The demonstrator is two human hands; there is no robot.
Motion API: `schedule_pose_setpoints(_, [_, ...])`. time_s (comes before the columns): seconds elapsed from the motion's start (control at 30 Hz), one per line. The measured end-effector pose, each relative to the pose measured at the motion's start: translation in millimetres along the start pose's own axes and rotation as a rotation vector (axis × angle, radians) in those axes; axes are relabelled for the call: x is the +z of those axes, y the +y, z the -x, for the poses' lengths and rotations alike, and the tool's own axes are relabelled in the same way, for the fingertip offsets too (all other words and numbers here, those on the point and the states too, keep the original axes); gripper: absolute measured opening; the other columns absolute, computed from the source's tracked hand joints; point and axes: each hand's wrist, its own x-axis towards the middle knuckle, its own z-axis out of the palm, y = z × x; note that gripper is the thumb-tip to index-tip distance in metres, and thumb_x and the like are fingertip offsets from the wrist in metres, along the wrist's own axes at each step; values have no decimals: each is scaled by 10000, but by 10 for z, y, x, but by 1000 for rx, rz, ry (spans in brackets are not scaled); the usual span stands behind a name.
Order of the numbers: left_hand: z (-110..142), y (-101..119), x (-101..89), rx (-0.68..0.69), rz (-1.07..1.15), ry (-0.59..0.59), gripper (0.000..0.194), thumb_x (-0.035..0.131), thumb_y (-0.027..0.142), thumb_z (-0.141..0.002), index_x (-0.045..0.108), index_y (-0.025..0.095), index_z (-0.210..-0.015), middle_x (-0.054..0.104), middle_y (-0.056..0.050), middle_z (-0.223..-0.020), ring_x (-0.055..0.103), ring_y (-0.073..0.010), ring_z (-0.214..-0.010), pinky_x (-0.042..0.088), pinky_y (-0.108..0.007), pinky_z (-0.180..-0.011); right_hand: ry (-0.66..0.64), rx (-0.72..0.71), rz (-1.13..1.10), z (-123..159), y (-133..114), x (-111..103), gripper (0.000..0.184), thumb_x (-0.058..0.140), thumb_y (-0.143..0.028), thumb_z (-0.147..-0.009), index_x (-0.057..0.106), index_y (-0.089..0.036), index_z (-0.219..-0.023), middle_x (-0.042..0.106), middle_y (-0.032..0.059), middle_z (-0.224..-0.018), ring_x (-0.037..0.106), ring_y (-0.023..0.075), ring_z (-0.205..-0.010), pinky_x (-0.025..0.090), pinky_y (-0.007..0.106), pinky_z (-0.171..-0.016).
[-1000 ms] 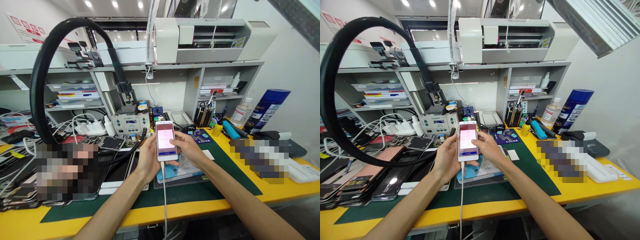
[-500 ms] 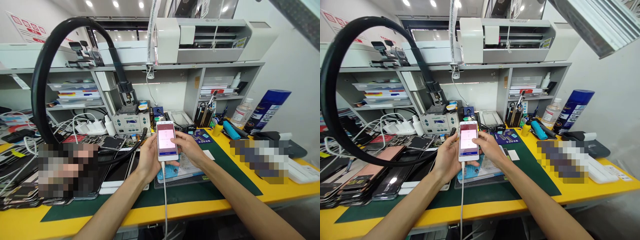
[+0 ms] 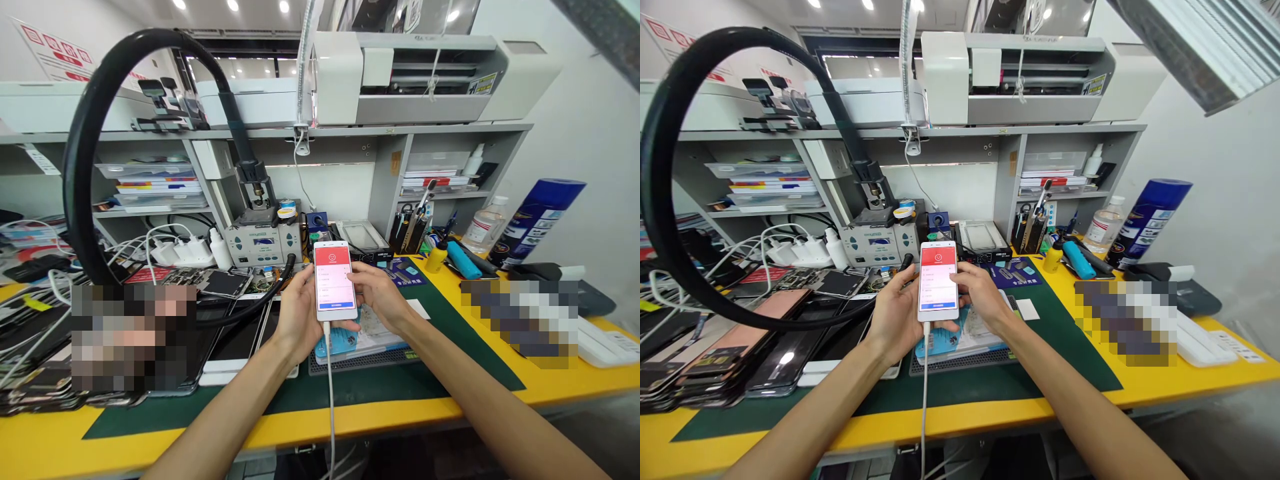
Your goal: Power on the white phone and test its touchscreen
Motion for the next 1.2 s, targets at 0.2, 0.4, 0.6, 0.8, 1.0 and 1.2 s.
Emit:
schedule_pose_setpoints(0.2, [-1, -8, -17, 0, 1, 0, 584, 389, 496, -988, 517, 127, -1423, 703, -176, -1150, 707, -311, -954, 631, -468, -702, -14, -1, -4, -13, -7, -21, 390, 604, -337, -780, 671, -205, -1141, 735, 68, -1044, 638, 215, -856, 422, 283, -616])
schedule_pose_setpoints(0.4, [9, -1, -24, -1, 10, 16, 575, 369, 495, -992, 523, 135, -1413, 703, -166, -1141, 709, -301, -934, 628, -465, -711, -69, 7, 3, -18, -24, -49, 430, 628, -273, -757, 667, -199, -1179, 732, 73, -1073, 642, 220, -888, 446, 294, -658])
schedule_pose_setpoints(0.6, [5, 0, -8, 1, 2, 18, 584, 358, 505, -993, 522, 132, -1411, 708, -168, -1118, 712, -295, -905, 626, -457, -695, -81, 17, -22, -6, -35, -50, 402, 606, -340, -826, 665, -219, -1205, 735, 80, -1086, 644, 219, -909, 452, 292, -662])
schedule_pose_setpoints(0.8, [4, 3, -4, -3, 8, -4, 597, 351, 515, -992, 512, 140, -1428, 705, -175, -1134, 714, -303, -902, 623, -454, -684, -82, 25, -40, -1, -59, -46, 407, 615, -358, -833, 657, -221, -1214, 725, 82, -1107, 630, 207, -871, 427, 268, -619])
schedule_pose_setpoints(1.0, [26, 10, 0, -2, 6, -7, 621, 356, 533, -986, 502, 130, -1435, 701, -189, -1137, 713, -316, -906, 620, -454, -668, -87, 26, -64, 0, -52, -49, 368, 550, -382, -880, 667, -217, -1187, 727, 77, -1051, 602, 179, -800, 386, 253, -593])
schedule_pose_setpoints(1.2, [18, 8, 9, 2, 28, 9, 606, 361, 524, -991, 495, 131, -1432, 713, -177, -1092, 714, -303, -886, 623, -446, -665, -101, 10, -49, -10, -33, -60, 406, 597, -295, -812, 663, -225, -1206, 733, 61, -1044, 609, 189, -804, 395, 271, -613])
